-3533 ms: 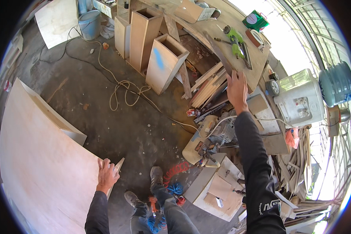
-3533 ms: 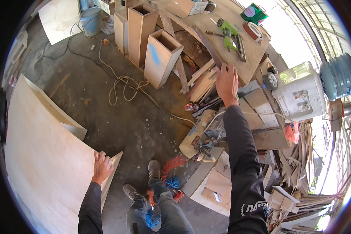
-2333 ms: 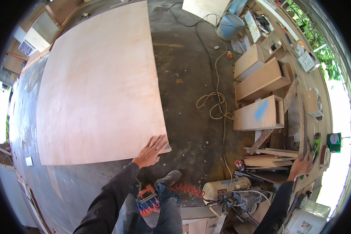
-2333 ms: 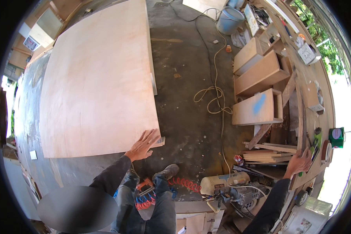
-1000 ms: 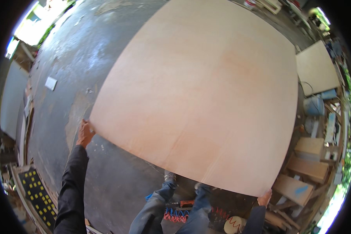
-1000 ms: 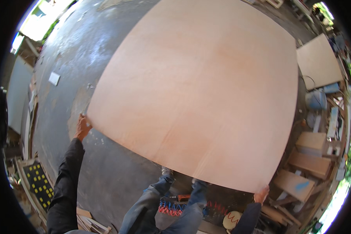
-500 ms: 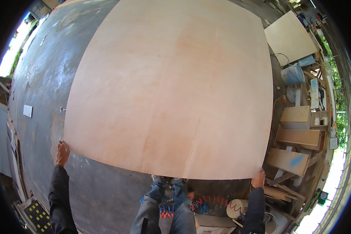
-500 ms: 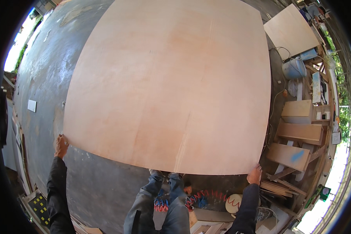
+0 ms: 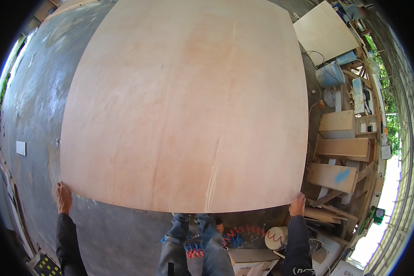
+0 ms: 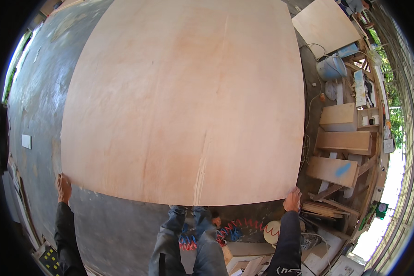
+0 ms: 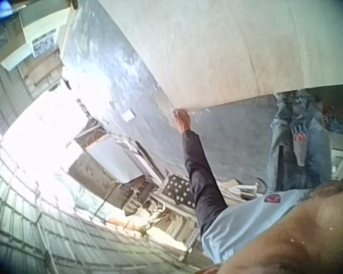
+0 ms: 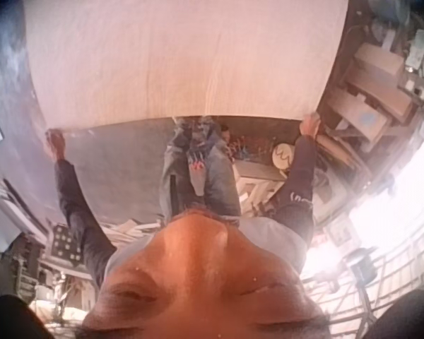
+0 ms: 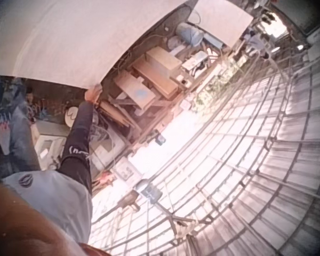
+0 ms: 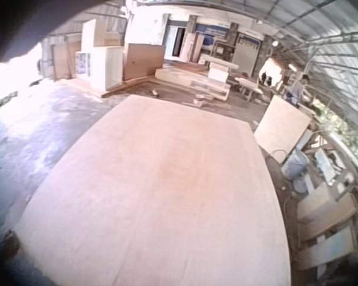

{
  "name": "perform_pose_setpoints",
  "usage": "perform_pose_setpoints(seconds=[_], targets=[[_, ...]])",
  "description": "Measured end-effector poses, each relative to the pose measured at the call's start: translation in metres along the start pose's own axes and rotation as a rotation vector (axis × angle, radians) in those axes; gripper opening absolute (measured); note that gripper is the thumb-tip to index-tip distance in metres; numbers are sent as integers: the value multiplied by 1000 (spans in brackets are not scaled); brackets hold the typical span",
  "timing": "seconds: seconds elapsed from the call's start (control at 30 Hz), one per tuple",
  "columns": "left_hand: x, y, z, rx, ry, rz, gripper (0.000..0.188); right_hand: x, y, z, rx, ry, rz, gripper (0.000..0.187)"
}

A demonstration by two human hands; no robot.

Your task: The person picks up an air stapler, moves toward a large plywood panel on the floor, and staples the edge of the panel to an underlying wooden frame.

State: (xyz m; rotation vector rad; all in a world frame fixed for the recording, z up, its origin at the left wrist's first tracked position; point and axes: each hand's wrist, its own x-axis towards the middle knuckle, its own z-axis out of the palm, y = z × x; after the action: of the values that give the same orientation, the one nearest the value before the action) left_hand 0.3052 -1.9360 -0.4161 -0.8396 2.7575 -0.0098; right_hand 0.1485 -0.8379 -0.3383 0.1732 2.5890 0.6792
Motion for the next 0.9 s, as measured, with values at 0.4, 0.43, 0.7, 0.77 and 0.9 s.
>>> perform_pose_setpoints(seconds=[0.4,0.43,0.7,0.77,0.9], targets=[[-3,10,-28,-28,110,53,73,-12,-13,-7,362,168,78,67],[-6,20,-42,-95,78,55,73,-13,-13,-8,427,222,74,66],[19,-36,-30,-555,-23,3,38,-10,-10,11,657,457,35,26],[19,-20,-27,-600,16,8,37,-15,-6,18,709,463,64,23],[24,-8,-23,-777,127,-28,50,-17,-6,31,1057,481,163,23]])
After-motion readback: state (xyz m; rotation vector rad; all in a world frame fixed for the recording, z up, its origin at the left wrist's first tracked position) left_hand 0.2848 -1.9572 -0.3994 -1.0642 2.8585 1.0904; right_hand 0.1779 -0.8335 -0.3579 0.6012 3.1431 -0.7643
